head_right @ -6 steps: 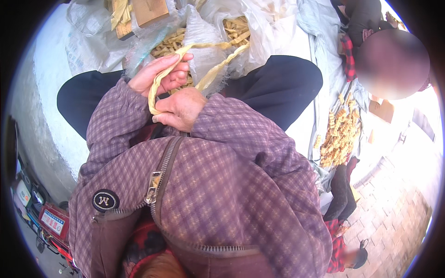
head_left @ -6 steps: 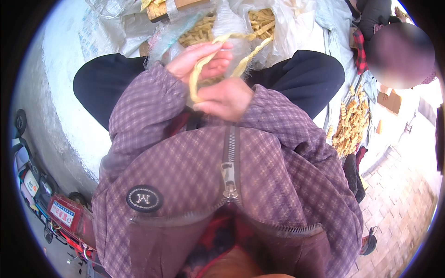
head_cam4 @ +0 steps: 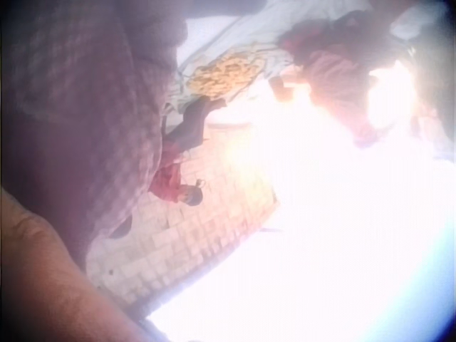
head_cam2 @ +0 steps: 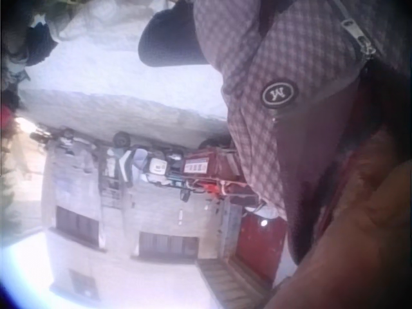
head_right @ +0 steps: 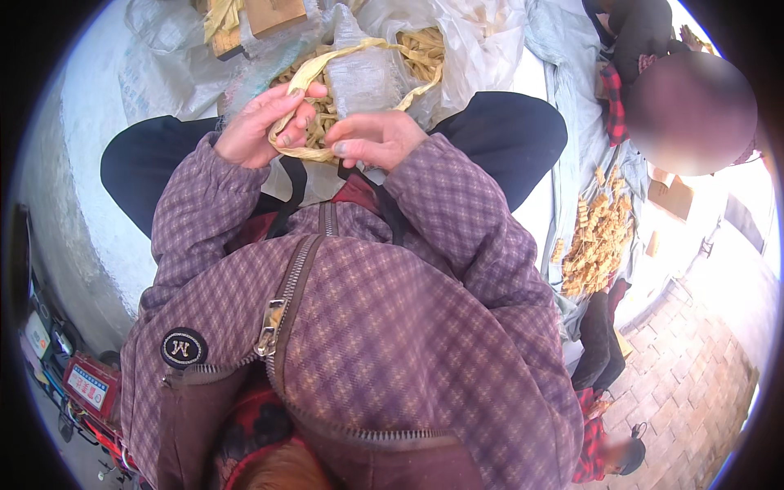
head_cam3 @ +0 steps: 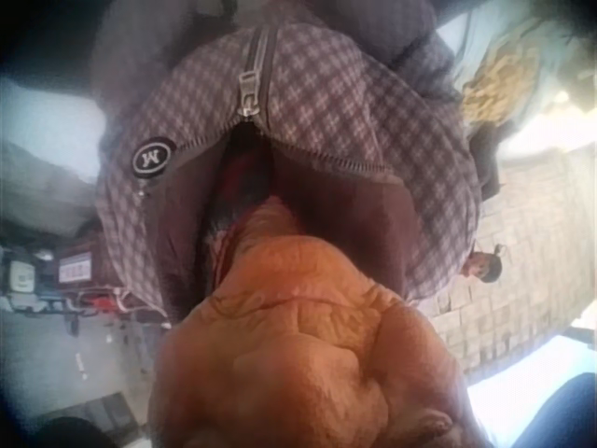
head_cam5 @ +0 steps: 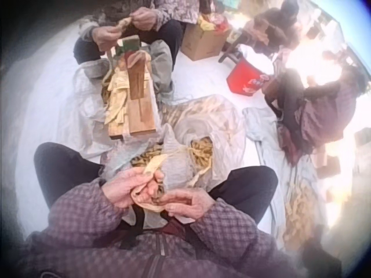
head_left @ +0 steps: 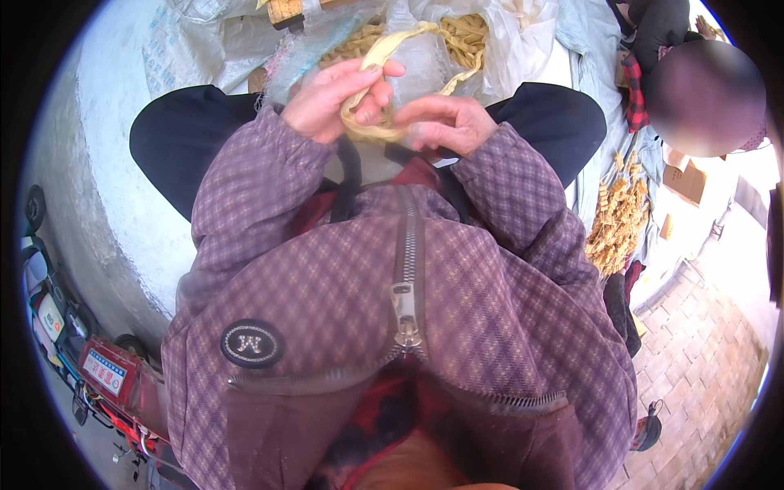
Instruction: The person sits cross-legged on the ground and repeatedly picks up dried vegetable strips from a plastic bag, separates them by hand, and places them into a pile. The task continues throughout the clip with no visible change in the final state of the pile.
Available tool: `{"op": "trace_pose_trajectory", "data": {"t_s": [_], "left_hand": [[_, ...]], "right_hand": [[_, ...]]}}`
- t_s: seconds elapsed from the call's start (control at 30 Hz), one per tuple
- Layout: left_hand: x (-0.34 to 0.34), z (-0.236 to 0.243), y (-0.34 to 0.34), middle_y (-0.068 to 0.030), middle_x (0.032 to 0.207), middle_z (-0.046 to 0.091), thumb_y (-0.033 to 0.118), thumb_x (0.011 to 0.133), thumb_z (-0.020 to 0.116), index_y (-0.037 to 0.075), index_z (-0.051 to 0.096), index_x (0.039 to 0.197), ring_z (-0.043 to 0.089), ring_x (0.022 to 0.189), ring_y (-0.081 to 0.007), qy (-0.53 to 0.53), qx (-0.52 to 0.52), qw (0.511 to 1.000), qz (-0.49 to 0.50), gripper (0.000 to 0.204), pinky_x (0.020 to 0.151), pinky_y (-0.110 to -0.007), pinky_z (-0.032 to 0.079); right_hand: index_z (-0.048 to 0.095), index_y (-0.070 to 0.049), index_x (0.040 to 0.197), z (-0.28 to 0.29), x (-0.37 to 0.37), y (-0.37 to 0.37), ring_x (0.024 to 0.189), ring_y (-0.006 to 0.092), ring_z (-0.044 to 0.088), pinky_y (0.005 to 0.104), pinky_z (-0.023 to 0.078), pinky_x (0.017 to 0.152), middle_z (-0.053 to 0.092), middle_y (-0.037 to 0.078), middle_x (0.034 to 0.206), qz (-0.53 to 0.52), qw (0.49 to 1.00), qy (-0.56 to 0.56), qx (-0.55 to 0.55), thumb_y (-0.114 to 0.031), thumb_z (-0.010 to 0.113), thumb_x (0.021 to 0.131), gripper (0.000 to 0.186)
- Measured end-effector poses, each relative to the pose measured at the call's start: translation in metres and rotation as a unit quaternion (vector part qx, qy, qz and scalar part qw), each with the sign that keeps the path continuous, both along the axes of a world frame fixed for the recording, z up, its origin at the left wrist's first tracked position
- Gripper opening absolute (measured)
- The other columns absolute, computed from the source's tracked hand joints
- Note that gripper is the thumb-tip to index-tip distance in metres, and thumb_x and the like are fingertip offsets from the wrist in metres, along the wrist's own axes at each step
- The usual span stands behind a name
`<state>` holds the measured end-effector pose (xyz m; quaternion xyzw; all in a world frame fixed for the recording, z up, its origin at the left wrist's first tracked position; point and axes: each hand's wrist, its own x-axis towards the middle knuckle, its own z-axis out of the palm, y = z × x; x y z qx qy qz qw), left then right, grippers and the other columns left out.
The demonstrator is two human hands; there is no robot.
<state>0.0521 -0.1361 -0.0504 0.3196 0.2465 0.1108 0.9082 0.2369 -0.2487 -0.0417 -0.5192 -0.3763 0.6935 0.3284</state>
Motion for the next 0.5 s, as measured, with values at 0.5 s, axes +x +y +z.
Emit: {"op": "trace_pose_trajectory", "data": {"t_s": [0.5], "left_hand": [[0.04, 0.013, -0.006, -0.0046, 0.09, 0.057, 0.048, 0.091, 0.038, 0.0, 0.043, 0.122, 0.054, 0.092, -0.014, -0.071, -0.029, 0.997, 0.002, 0.058, 0.086, -0.031, 0.042]], "right_hand": [[0.062, -0.001, 0.093, 0.01, -0.006, -0.007, 0.068, 0.013, 0.06, 0.0249, 0.047, 0.066, 0.063, 0.008, 0.075, 0.071, 0.986, -0.121, 0.09, -0.014, 0.052, 0.087, 0.017]]}}
